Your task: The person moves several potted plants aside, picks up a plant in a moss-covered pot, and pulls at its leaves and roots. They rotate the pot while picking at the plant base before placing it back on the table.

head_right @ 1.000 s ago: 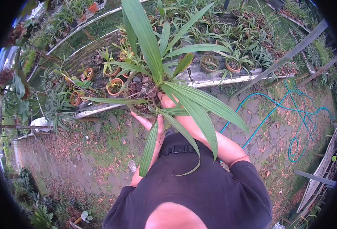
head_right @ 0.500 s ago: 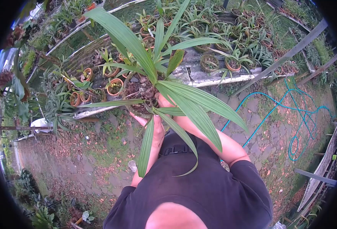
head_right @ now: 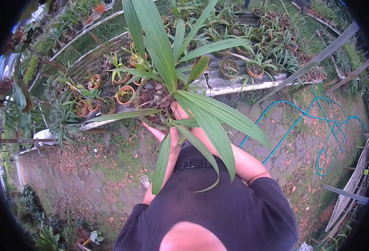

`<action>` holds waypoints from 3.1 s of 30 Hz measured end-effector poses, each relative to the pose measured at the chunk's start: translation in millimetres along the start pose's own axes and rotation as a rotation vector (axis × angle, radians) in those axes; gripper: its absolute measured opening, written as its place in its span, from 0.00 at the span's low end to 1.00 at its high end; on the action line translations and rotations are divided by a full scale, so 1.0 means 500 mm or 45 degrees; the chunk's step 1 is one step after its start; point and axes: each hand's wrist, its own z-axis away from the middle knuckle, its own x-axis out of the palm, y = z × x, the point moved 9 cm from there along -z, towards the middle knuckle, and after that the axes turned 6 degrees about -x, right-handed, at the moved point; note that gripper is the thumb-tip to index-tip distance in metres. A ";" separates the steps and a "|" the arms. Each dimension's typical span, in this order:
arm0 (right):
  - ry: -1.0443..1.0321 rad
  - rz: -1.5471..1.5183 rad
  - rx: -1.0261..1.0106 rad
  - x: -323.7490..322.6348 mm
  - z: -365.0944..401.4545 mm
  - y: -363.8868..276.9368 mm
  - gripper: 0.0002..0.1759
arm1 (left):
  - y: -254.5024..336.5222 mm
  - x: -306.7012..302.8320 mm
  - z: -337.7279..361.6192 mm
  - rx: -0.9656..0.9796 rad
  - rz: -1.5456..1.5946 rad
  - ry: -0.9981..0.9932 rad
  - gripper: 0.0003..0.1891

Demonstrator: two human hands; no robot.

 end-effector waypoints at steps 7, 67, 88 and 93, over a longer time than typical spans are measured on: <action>-0.026 -0.108 0.061 0.006 0.006 0.016 0.25 | 0.007 0.004 0.001 0.010 -0.022 0.000 0.66; 0.180 0.457 0.093 -0.132 -0.010 -0.251 0.18 | -0.096 -0.027 0.028 -0.905 1.033 -0.034 0.42; -0.221 0.847 -0.011 0.057 -0.003 -0.226 0.32 | -0.061 -0.083 0.015 -0.507 0.317 -0.216 0.52; -0.064 0.795 -0.019 0.036 0.009 -0.198 0.41 | -0.060 -0.114 -0.031 -0.232 0.043 -0.276 0.59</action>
